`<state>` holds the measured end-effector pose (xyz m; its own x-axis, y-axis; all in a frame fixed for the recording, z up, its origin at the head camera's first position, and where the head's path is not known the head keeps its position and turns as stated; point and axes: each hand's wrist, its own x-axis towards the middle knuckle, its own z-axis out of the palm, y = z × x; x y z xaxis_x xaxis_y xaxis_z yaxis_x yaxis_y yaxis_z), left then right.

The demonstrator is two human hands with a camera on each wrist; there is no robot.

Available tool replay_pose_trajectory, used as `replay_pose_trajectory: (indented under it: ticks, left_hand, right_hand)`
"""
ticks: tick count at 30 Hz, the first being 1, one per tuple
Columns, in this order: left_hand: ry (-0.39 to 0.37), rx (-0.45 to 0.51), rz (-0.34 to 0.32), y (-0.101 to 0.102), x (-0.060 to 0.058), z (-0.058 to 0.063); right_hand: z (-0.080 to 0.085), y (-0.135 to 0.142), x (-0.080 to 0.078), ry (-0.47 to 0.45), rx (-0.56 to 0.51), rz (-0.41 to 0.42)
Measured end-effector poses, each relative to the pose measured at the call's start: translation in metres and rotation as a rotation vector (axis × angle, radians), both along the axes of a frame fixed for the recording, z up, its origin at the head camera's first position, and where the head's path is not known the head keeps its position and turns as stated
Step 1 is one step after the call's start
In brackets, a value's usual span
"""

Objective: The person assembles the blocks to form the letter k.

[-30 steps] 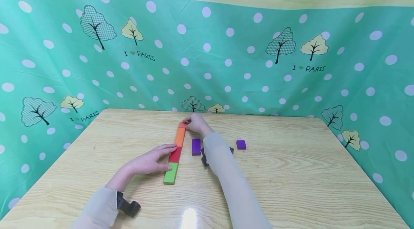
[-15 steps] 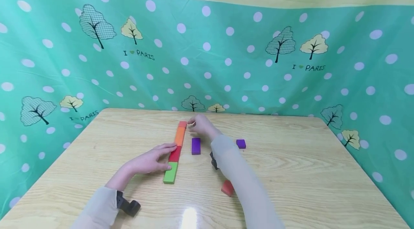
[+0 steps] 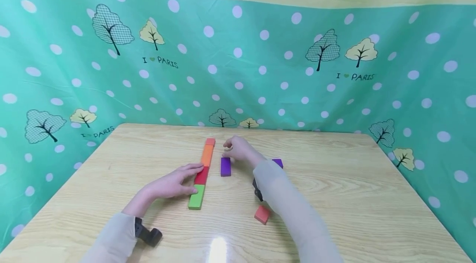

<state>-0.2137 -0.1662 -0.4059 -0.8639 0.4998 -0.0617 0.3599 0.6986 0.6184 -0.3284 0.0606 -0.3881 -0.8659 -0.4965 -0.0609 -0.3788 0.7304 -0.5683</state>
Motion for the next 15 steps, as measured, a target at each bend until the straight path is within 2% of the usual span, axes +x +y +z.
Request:
replay_pose_trajectory:
  ticks: [7,15]
  left_hand:
    - [-0.009,0.006,0.003,-0.001,0.001,0.001]
    - [-0.01,-0.002,0.007,0.0,0.001,0.002]
  right_hand:
    - [0.0,0.003,0.013,0.026,0.04,0.032]
    - [-0.003,0.004,0.026,0.008,0.064,0.013]
